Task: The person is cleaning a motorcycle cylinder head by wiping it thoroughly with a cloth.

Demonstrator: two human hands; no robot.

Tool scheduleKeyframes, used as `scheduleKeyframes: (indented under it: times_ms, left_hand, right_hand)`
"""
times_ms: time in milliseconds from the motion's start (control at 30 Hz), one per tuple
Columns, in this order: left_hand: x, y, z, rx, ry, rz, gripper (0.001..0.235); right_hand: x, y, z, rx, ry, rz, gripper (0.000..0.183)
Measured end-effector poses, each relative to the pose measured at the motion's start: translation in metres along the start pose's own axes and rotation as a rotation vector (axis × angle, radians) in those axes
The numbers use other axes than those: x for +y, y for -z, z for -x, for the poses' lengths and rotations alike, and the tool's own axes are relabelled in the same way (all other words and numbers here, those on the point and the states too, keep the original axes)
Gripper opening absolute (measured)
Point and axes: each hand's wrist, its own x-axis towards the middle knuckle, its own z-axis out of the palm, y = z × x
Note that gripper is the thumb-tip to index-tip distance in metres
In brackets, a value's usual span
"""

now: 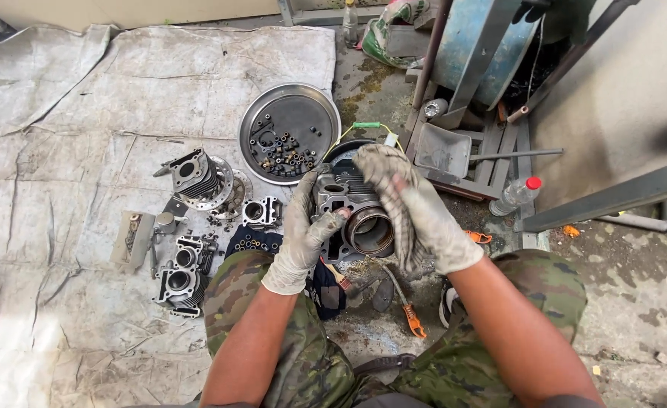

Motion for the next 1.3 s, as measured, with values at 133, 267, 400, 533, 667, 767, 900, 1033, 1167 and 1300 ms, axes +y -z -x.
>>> scheduleKeyframes:
  times_ms: [133, 267, 400, 533, 667, 767, 900, 1033, 1167, 1300]
  left_hand:
    - [0.014, -0.011, -0.001, 0.045, 0.046, -0.106, 0.077]
    - [-0.022, 0.010, -0.016, 0.217, 0.362, 0.292, 0.036]
    - [0.001, -0.001, -0.014, 0.357, 0.503, 0.435, 0.036]
    - [0.020, -0.006, -0.020, 0.374, 0.628, 0.492, 0.063]
    - [0.032, 0.009, -0.022, 0.204, 0.584, 0.754, 0.099]
    - [0.050, 0.002, -0.021, 0.108, 0.563, 0.967, 0.096]
    - [0.027, 0.010, -0.023, 0.100, 0.544, 1.002, 0.096]
    - [0.028, 0.000, -0.024, 0.245, 0.513, 0.825, 0.086]
    - [0.054, -0.045, -0.013, 0.070, 0.565, -0.220, 0.074]
    - [-0.017, -0.064, 0.006, -0.693, 0.530, -1.587, 0.041]
  right_hand:
    - [-0.029, -0.050, 0.019, 0.097, -0.004, 0.012, 0.053]
    - [0.029, 0.008, -0.015, -0.007, -0.032, 0.277, 0.078]
    - [0.036, -0.013, -0.016, 0.139, -0.152, 0.097, 0.067]
    - [0.012, -0.030, -0.007, 0.222, -0.129, -0.178, 0.052]
    - [-0.016, -0.056, 0.011, 0.254, -0.128, -0.333, 0.054]
    - [-0.030, -0.062, 0.015, 0.284, -0.088, -0.436, 0.055]
    - [-0.036, -0.027, -0.003, 0.290, 0.022, -0.468, 0.043]
    - [-0.046, -0.012, -0.004, 0.297, 0.064, -0.479, 0.040]
    - [-0.051, 0.000, -0.003, 0.314, 0.087, -0.467, 0.042]
    - [-0.061, 0.001, 0.003, 0.297, 0.148, -0.508, 0.036]
